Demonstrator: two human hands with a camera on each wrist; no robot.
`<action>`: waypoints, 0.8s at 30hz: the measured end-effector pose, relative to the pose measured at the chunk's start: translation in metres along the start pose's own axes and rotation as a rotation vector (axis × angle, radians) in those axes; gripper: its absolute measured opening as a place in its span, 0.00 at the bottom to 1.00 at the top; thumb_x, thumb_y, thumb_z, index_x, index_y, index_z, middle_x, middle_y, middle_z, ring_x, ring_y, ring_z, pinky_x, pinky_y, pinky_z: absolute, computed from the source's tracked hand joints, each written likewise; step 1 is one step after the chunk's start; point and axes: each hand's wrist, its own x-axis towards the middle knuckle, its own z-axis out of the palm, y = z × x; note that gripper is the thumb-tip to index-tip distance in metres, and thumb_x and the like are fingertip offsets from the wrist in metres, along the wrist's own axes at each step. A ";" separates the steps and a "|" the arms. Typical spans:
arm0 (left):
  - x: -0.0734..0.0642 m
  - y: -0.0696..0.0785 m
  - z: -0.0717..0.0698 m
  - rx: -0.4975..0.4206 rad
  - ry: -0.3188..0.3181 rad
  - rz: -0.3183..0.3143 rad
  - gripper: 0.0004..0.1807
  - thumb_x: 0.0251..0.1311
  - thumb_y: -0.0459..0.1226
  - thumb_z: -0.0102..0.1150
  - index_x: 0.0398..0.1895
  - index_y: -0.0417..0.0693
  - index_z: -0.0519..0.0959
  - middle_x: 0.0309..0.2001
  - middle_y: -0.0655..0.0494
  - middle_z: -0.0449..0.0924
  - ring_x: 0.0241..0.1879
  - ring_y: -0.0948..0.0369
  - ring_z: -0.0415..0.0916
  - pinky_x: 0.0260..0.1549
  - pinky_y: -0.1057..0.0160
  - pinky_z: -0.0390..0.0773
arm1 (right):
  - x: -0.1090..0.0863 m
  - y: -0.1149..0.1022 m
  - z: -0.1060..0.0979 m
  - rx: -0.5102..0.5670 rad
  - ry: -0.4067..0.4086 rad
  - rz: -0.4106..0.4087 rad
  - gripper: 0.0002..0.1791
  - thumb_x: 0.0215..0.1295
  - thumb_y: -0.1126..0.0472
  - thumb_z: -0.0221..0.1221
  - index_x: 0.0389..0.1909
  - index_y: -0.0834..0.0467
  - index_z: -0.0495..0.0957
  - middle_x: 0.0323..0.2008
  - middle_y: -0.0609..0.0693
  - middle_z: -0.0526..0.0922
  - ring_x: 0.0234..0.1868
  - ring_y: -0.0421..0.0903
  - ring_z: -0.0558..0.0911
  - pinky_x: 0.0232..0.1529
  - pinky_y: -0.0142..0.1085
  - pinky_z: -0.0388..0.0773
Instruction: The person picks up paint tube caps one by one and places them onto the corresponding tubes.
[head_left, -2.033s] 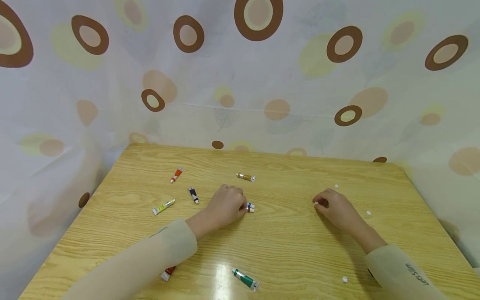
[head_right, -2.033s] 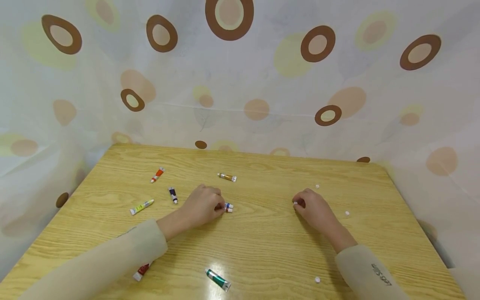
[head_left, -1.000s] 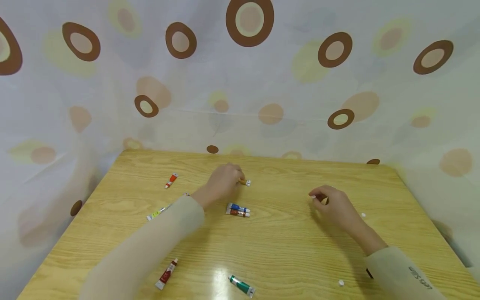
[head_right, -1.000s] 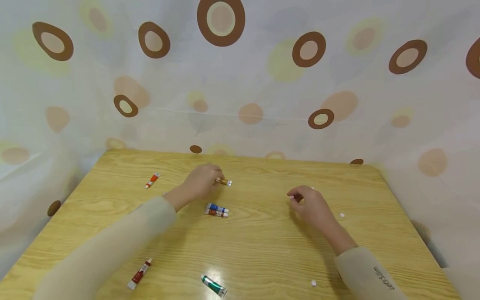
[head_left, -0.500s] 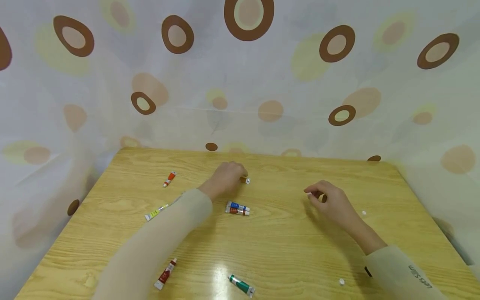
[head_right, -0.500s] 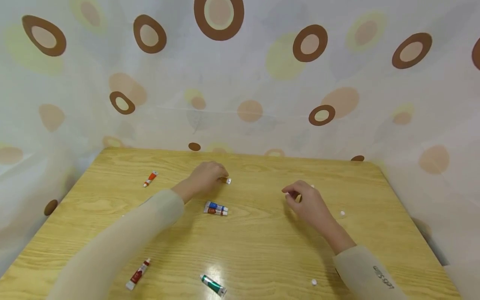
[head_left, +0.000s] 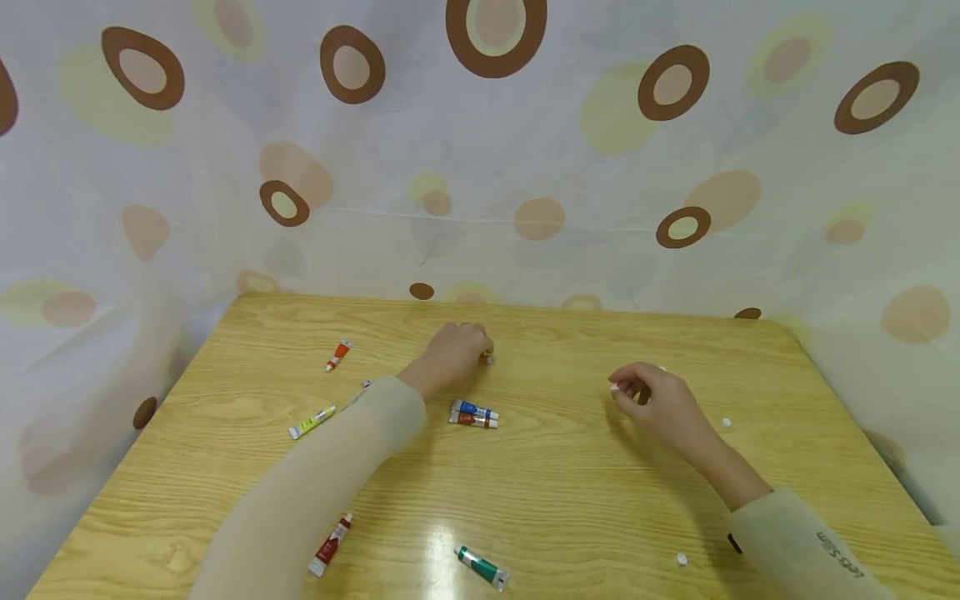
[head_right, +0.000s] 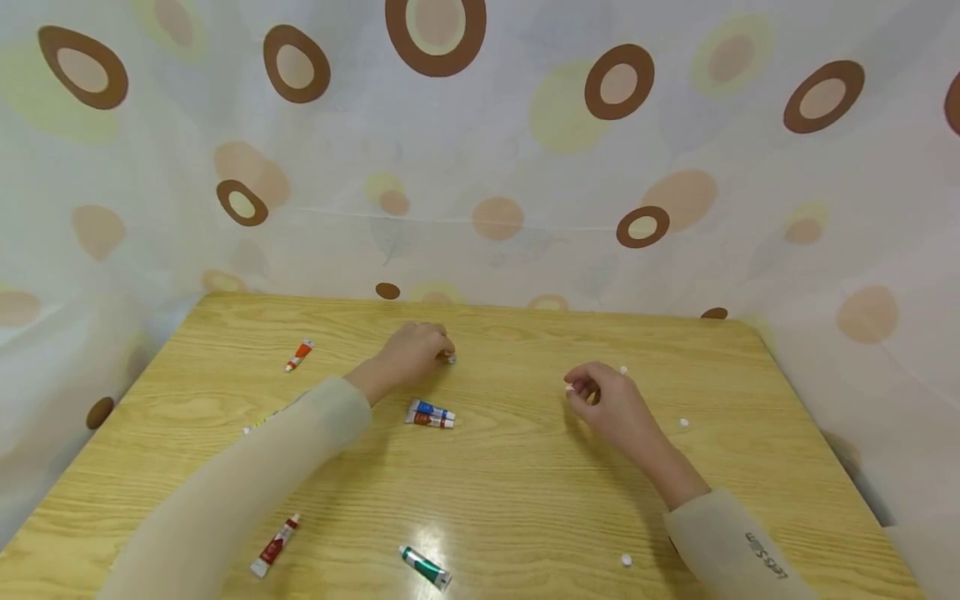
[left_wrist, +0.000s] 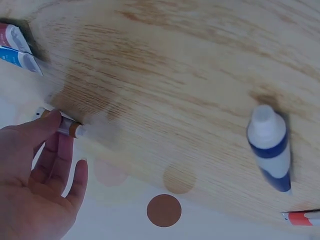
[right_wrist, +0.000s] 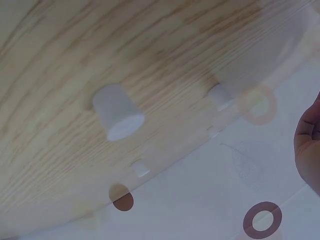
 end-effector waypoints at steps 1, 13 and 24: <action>0.000 0.000 0.000 0.002 0.008 0.003 0.12 0.73 0.34 0.59 0.51 0.49 0.88 0.50 0.50 0.87 0.52 0.52 0.84 0.54 0.50 0.82 | 0.000 0.000 0.000 0.004 0.000 0.002 0.08 0.68 0.68 0.63 0.46 0.64 0.83 0.33 0.50 0.85 0.33 0.35 0.78 0.34 0.29 0.77; -0.007 0.006 -0.021 -0.282 0.050 -0.007 0.04 0.69 0.33 0.61 0.44 0.45 0.82 0.45 0.52 0.84 0.42 0.58 0.80 0.45 0.59 0.83 | 0.001 -0.009 0.003 0.024 0.020 -0.027 0.07 0.67 0.69 0.64 0.44 0.63 0.85 0.34 0.50 0.86 0.33 0.35 0.78 0.33 0.29 0.77; -0.018 0.009 -0.031 -0.457 0.105 0.092 0.07 0.68 0.32 0.62 0.44 0.44 0.87 0.46 0.51 0.86 0.44 0.57 0.84 0.46 0.66 0.84 | -0.002 -0.023 0.008 0.088 0.094 -0.109 0.06 0.66 0.70 0.64 0.42 0.60 0.86 0.35 0.49 0.85 0.34 0.31 0.77 0.34 0.28 0.78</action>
